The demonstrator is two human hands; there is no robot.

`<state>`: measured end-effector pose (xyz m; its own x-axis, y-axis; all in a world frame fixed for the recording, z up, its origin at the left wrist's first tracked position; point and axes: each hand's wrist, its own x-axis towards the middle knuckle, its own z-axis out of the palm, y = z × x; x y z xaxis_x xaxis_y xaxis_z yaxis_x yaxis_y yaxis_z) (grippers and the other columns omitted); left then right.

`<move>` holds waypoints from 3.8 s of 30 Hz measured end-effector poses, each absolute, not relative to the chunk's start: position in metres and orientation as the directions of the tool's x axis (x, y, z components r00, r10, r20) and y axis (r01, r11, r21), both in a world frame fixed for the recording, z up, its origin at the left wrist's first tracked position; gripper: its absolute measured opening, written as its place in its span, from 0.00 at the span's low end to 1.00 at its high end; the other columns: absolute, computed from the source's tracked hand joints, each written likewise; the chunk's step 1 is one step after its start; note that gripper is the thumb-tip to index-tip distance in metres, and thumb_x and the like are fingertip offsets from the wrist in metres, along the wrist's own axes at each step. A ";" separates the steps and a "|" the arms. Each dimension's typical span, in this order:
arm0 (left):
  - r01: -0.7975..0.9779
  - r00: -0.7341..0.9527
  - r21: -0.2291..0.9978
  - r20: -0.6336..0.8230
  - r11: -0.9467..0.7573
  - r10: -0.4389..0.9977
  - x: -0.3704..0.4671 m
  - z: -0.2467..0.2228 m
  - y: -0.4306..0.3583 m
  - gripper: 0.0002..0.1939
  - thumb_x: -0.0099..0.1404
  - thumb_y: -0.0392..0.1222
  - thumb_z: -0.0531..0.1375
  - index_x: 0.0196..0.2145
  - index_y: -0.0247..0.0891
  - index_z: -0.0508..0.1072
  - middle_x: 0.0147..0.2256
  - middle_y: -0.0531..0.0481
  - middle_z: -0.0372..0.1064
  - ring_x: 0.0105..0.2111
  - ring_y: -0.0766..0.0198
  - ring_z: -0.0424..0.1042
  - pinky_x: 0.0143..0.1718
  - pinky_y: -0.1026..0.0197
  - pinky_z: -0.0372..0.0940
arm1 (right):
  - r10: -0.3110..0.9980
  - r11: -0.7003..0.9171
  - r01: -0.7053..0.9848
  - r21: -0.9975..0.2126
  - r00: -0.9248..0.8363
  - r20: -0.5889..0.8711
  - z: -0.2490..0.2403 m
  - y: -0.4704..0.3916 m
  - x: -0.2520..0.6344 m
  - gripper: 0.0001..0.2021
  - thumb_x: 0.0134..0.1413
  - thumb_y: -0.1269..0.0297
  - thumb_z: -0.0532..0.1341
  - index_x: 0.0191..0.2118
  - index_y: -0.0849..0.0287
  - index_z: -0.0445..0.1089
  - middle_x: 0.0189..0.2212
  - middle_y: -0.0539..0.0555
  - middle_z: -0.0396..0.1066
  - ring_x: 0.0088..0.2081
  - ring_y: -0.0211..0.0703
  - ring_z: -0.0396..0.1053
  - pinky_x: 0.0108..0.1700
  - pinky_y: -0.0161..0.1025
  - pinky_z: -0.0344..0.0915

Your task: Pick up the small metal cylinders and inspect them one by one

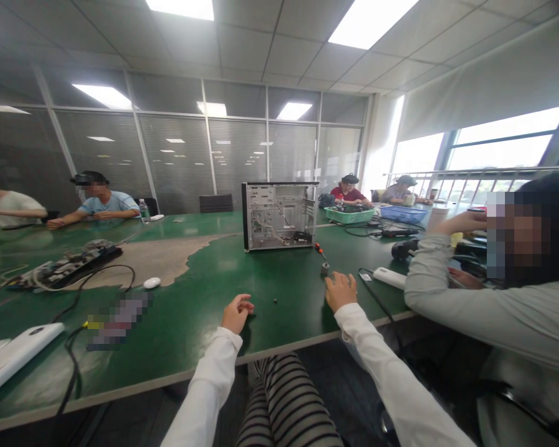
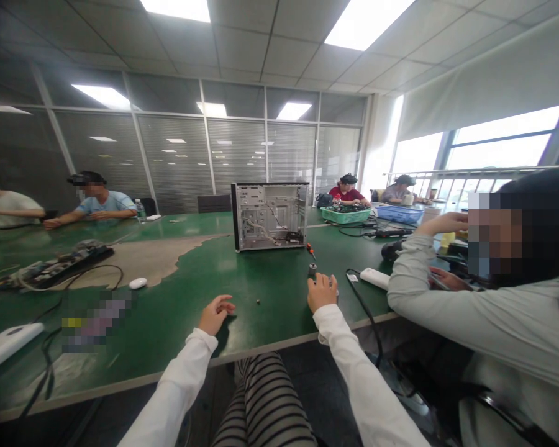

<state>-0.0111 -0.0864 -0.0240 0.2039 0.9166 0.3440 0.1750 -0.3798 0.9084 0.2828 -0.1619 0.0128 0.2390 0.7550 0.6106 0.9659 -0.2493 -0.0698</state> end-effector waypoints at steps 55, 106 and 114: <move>0.200 0.196 0.897 0.358 -0.394 0.913 -0.013 -0.022 -0.089 0.19 0.41 0.26 0.48 0.34 0.34 0.66 0.23 0.53 0.69 0.23 0.68 0.69 0.30 0.64 0.64 | 0.798 -0.189 0.955 -0.230 0.286 0.530 0.022 -0.146 0.324 0.07 0.47 0.70 0.51 0.32 0.57 0.65 0.30 0.51 0.67 0.34 0.38 0.63 0.34 0.32 0.52; 0.340 0.290 0.701 0.556 -0.627 0.779 -0.013 -0.017 -0.107 0.32 0.46 0.29 0.55 0.50 0.43 0.55 0.48 0.45 0.53 0.45 0.60 0.59 0.41 0.57 0.60 | 0.829 0.513 0.407 -0.756 -0.008 0.559 -0.027 -0.107 0.129 0.28 0.37 0.71 0.53 0.51 0.58 0.51 0.40 0.54 0.64 0.38 0.39 0.64 0.37 0.37 0.64; 0.327 0.331 0.693 0.553 -0.643 0.765 -0.004 -0.020 -0.108 0.29 0.47 0.29 0.56 0.48 0.42 0.58 0.45 0.45 0.59 0.46 0.59 0.58 0.50 0.55 0.51 | 0.918 0.339 0.324 -0.883 0.091 0.386 -0.035 -0.097 0.138 0.25 0.36 0.72 0.50 0.46 0.56 0.56 0.31 0.49 0.69 0.32 0.37 0.67 0.35 0.38 0.64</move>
<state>-0.0041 -0.1084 -0.0198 0.3310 0.7645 0.5531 0.3272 -0.6428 0.6926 0.1381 -0.0968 -0.0349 0.0914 0.9180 0.3860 0.3238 0.3391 -0.8833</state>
